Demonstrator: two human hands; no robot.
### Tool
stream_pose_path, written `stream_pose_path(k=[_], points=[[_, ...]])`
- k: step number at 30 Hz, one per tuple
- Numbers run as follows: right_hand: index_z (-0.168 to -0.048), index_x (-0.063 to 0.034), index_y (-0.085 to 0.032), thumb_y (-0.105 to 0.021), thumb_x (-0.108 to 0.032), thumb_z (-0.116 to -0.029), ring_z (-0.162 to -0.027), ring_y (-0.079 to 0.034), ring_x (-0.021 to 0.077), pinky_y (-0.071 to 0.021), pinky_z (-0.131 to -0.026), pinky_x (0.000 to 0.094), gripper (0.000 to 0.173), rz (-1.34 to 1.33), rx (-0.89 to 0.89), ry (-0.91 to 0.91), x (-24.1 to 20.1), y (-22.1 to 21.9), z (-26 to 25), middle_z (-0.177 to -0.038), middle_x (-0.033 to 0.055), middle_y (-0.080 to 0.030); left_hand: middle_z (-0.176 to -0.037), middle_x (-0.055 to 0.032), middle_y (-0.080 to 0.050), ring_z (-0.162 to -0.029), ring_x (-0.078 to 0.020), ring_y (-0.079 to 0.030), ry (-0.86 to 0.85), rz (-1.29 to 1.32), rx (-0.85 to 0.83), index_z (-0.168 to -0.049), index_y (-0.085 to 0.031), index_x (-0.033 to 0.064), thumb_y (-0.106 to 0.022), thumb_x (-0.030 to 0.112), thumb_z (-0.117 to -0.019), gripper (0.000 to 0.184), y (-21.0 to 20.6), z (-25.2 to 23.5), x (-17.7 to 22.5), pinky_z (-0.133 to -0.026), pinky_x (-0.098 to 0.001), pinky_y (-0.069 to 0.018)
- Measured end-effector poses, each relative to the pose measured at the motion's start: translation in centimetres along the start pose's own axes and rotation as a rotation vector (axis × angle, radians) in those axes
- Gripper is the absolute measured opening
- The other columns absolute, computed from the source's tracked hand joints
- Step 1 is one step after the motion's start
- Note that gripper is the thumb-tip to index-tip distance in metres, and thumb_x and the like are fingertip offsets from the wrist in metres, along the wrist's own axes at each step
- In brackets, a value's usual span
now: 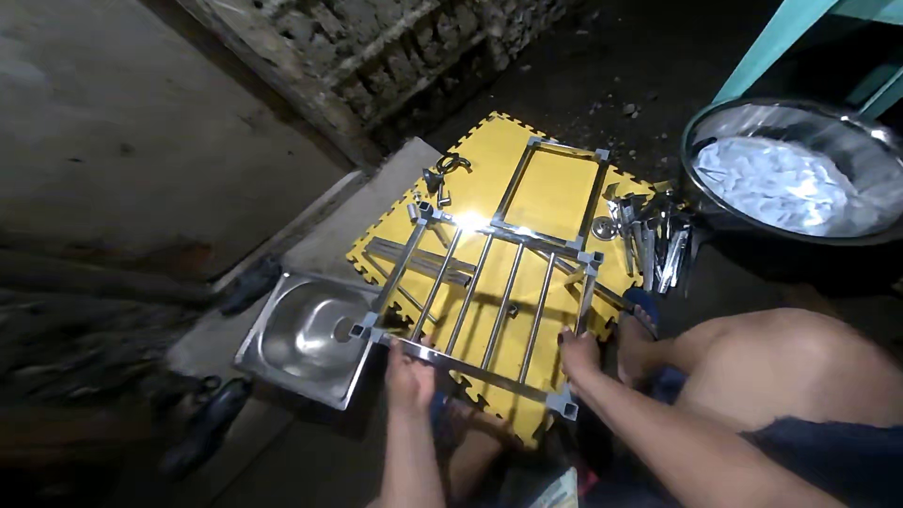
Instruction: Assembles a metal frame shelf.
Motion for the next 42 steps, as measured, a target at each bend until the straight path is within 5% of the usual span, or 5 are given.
stream_pose_path(k=[15, 19, 25, 36, 42], points=[[-0.148, -0.0041, -0.029, -0.05, -0.043, -0.1078, -0.07, -0.068, 0.0276, -0.0601, -0.067, 0.046, 0.06, -0.208, -0.153, -0.054, -0.1, -2.5, 2.0, -0.094, 0.019, -0.063, -0.129, -0.0247, -0.054, -0.074, -0.0308, -0.071, 0.052, -0.509, -0.132, -0.163, 0.005, 0.0265, -0.065, 0.009, -0.1002, 0.096, -3.5, 1.3, -8.3, -0.06, -0.0469, -0.064], [-0.146, -0.0035, -0.039, -0.054, -0.051, -0.1039, -0.101, -0.069, 0.036, -0.0592, -0.082, 0.0554, 0.066, 0.025, -0.316, -0.072, 1.4, -2.8, 3.0, -0.12, 0.0231, -0.064, -0.149, -0.0231, -0.044, -0.087, -0.0332, -0.073, 0.025, -0.602, -0.177, -0.164, 0.004, 0.0285, -0.066, 0.009, -0.0983, 0.098, -2.0, -0.5, -6.0, -0.067, -0.0492, -0.0654], [-0.121, -0.0019, -0.063, -0.039, -0.068, -0.1018, -0.088, -0.073, 0.0305, -0.0593, -0.079, 0.0509, 0.073, 0.563, -0.511, 0.053, 0.7, -2.3, 3.7, -0.103, 0.0172, -0.071, -0.15, -0.0232, -0.05, -0.132, -0.035, -0.057, -0.133, -1.028, -0.008, -0.165, -0.01, 0.0102, -0.072, 0.032, -0.096, 0.095, 0.0, -0.8, -6.2, -0.108, -0.0548, -0.0484], [-0.104, -0.0038, -0.071, -0.055, -0.065, -0.0956, -0.106, -0.068, 0.0402, -0.0528, -0.087, 0.067, 0.064, 1.253, -0.592, 0.505, -8.5, 1.2, 5.7, -0.109, 0.0206, -0.07, -0.15, -0.0221, -0.048, -0.102, -0.0328, -0.071, -0.062, -0.957, -0.074, -0.164, 0.011, 0.0231, -0.066, 0.0, -0.0856, 0.112, 2.1, -0.9, -6.1, -0.077, -0.0538, -0.0623], [-0.139, -0.0139, -0.059, -0.051, -0.062, -0.0997, -0.122, -0.062, 0.0351, -0.0511, -0.1, 0.0584, 0.063, 0.943, -0.214, 0.619, -13.1, 3.8, 2.9, -0.129, 0.0137, -0.066, -0.15, -0.0214, -0.05, -0.109, -0.035, -0.069, -0.074, -1.011, -0.004, -0.165, 0.006, 0.0224, -0.067, 0.002, -0.0863, 0.109, 2.7, -1.2, -6.3, -0.082, -0.057, -0.0602]])
Point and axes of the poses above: each hand's wrist, its own z-axis away from the middle knuckle, its own y-axis out of the back of the hand, x = y × z, the point moved 3 cm from there along -z, towards the middle knuckle
